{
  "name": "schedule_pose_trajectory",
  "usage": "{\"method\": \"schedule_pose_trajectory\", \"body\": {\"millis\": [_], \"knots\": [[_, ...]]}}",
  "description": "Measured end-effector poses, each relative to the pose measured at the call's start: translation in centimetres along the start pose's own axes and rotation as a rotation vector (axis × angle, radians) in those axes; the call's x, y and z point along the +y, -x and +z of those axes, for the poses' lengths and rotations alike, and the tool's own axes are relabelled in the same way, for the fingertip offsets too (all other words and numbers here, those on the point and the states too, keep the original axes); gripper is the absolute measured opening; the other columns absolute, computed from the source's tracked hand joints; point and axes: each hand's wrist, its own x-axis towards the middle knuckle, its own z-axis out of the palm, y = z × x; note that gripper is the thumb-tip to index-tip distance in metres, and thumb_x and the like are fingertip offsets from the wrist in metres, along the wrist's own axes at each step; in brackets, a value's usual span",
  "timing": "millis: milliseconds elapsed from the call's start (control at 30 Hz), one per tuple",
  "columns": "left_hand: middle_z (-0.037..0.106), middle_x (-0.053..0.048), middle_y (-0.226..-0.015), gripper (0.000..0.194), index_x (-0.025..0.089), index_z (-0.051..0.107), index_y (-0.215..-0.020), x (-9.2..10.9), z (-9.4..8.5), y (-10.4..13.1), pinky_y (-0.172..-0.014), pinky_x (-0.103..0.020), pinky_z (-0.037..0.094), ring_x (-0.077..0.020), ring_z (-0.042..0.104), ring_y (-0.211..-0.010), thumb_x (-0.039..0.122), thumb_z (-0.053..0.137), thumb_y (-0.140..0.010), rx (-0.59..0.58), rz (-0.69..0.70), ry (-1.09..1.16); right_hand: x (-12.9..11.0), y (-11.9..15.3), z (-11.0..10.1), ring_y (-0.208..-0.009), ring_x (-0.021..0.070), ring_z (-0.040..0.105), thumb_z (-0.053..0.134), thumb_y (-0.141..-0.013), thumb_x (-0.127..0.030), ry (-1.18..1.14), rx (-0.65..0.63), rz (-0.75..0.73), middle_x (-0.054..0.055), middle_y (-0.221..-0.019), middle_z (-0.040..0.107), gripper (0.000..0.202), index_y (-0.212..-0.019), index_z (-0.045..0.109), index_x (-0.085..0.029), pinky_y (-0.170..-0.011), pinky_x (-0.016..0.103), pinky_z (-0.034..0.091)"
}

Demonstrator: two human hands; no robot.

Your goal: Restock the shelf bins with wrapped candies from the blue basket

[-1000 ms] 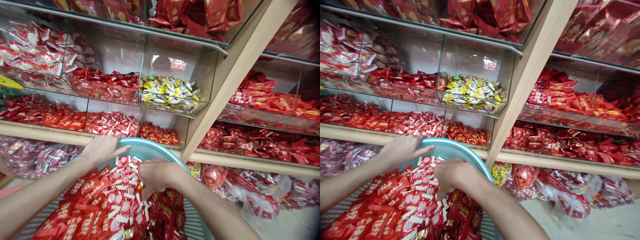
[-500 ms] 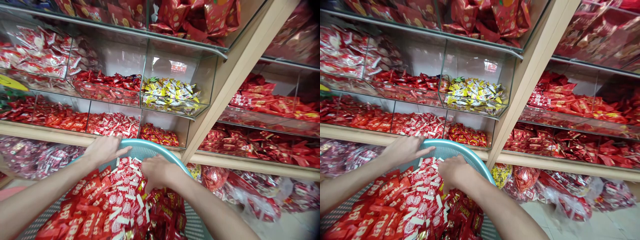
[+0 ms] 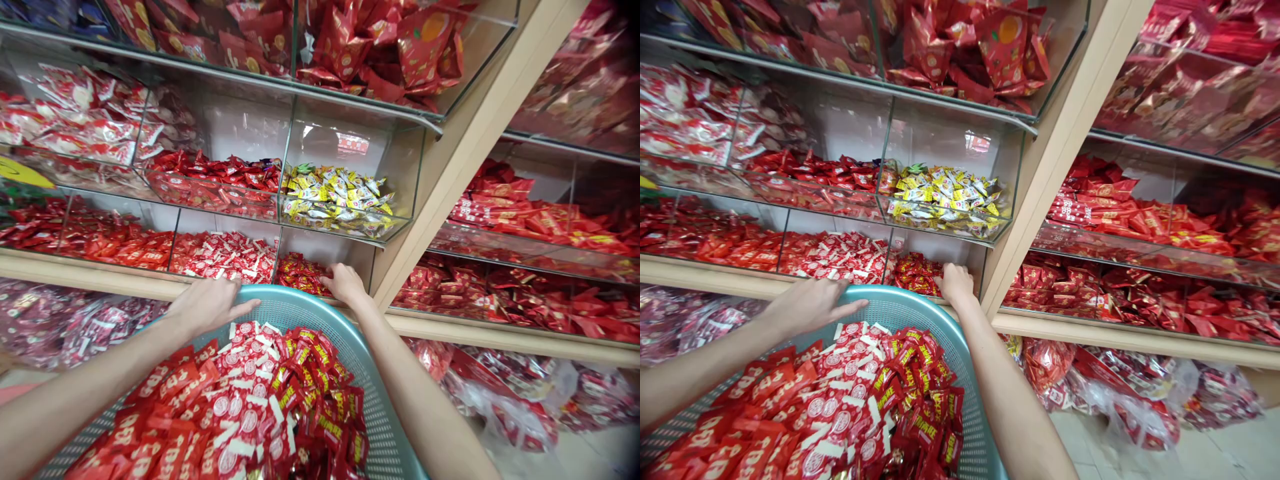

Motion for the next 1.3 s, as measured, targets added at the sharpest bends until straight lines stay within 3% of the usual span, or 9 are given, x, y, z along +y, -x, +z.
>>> {"method": "schedule_pose_trajectory", "body": {"millis": [100,233,433,600,833,900,1000,1167,1300], "knots": [[0.068,-0.016,-0.069,0.070,0.012,0.061,-0.089,-0.1,0.2,-0.1,-0.050,-0.034,0.041,-0.0306,0.065,-0.062,0.067,0.018,-0.083,0.002,0.002,0.005,0.0,0.0,0.5,-0.107,0.0299,0.053,0.061,-0.079,-0.029,0.044,-0.041,0.040,0.018,-0.109,0.064,0.029,-0.104,0.063,-0.014,-0.078,0.036,0.042],[0.068,-0.016,-0.069,0.069,0.012,0.061,-0.089,-0.2,0.2,-0.1,-0.051,-0.034,0.040,-0.0299,0.064,-0.062,0.067,0.021,-0.082,0.009,-0.005,0.035,-0.1,0.1,0.6,-0.109,0.0283,0.053,0.063,-0.077,-0.024,0.078,-0.078,0.053,0.015,-0.111,0.063,0.026,-0.102,0.063,-0.016,-0.079,0.036,0.042],[0.067,-0.016,-0.067,0.072,0.011,0.061,-0.091,-0.3,0.2,0.1,-0.051,-0.035,0.040,-0.0323,0.064,-0.062,0.068,0.019,-0.082,0.001,0.008,0.020,-0.4,0.5,0.3,-0.110,0.0277,0.051,0.063,-0.078,-0.025,0.107,-0.063,0.040,0.014,-0.115,0.061,0.023,-0.100,0.064,-0.017,-0.082,0.036,0.040],[0.068,-0.016,-0.069,0.070,0.011,0.061,-0.090,-0.2,0.0,0.1,-0.052,-0.036,0.041,-0.0325,0.064,-0.063,0.067,0.019,-0.082,-0.008,0.001,0.032,-0.4,0.8,0.0,-0.103,0.0257,0.054,0.061,-0.078,-0.024,0.101,-0.033,0.034,0.011,-0.106,0.065,0.016,-0.093,0.065,-0.019,-0.076,0.032,0.040],[0.067,-0.016,-0.067,0.070,0.011,0.061,-0.089,0.0,-0.3,0.3,-0.051,-0.035,0.039,-0.0302,0.064,-0.061,0.067,0.020,-0.082,0.005,-0.014,0.039,-1.9,2.3,-3.6,-0.085,0.0204,0.058,0.053,-0.084,-0.032,-0.084,0.264,-0.098,0.007,-0.091,0.066,0.016,-0.092,0.062,-0.020,-0.068,0.028,0.037],[0.067,-0.016,-0.067,0.072,0.012,0.061,-0.088,0.0,-0.1,0.2,-0.051,-0.035,0.039,-0.0306,0.064,-0.061,0.068,0.018,-0.082,0.008,-0.008,0.024,-2.3,3.5,-4.8,-0.078,0.0178,0.058,0.055,-0.082,-0.031,-0.223,0.275,-0.174,0.004,-0.083,0.066,0.013,-0.088,0.061,-0.020,-0.066,0.027,0.037],[0.067,-0.015,-0.067,0.074,0.013,0.061,-0.089,-0.2,0.2,0.1,-0.051,-0.034,0.040,-0.0307,0.065,-0.062,0.070,0.015,-0.081,0.001,-0.005,0.007,-2.2,6.3,-5.8,-0.066,0.0135,0.056,0.056,-0.080,-0.029,-0.498,0.134,-0.283,0.001,-0.072,0.064,0.011,-0.081,0.059,-0.018,-0.061,0.025,0.038],[0.067,-0.015,-0.066,0.074,0.013,0.061,-0.090,-0.1,0.2,0.0,-0.053,-0.036,0.041,-0.0319,0.065,-0.063,0.070,0.015,-0.081,0.005,-0.007,-0.010,-0.9,12.3,-4.1,-0.053,0.0102,0.051,0.062,-0.075,-0.032,-0.788,-0.446,-0.272,-0.003,-0.059,0.059,0.015,-0.075,0.055,-0.018,-0.050,0.023,0.036],[0.067,-0.017,-0.069,0.074,0.012,0.062,-0.091,0.0,0.2,0.1,-0.054,-0.038,0.042,-0.0339,0.065,-0.065,0.069,0.017,-0.081,0.022,0.000,-0.005,-0.3,15.4,-1.4,-0.055,0.0087,0.045,0.068,-0.070,-0.029,-0.682,-0.558,-0.297,-0.004,-0.060,0.056,0.014,-0.068,0.058,-0.018,-0.049,0.023,0.033]]}}
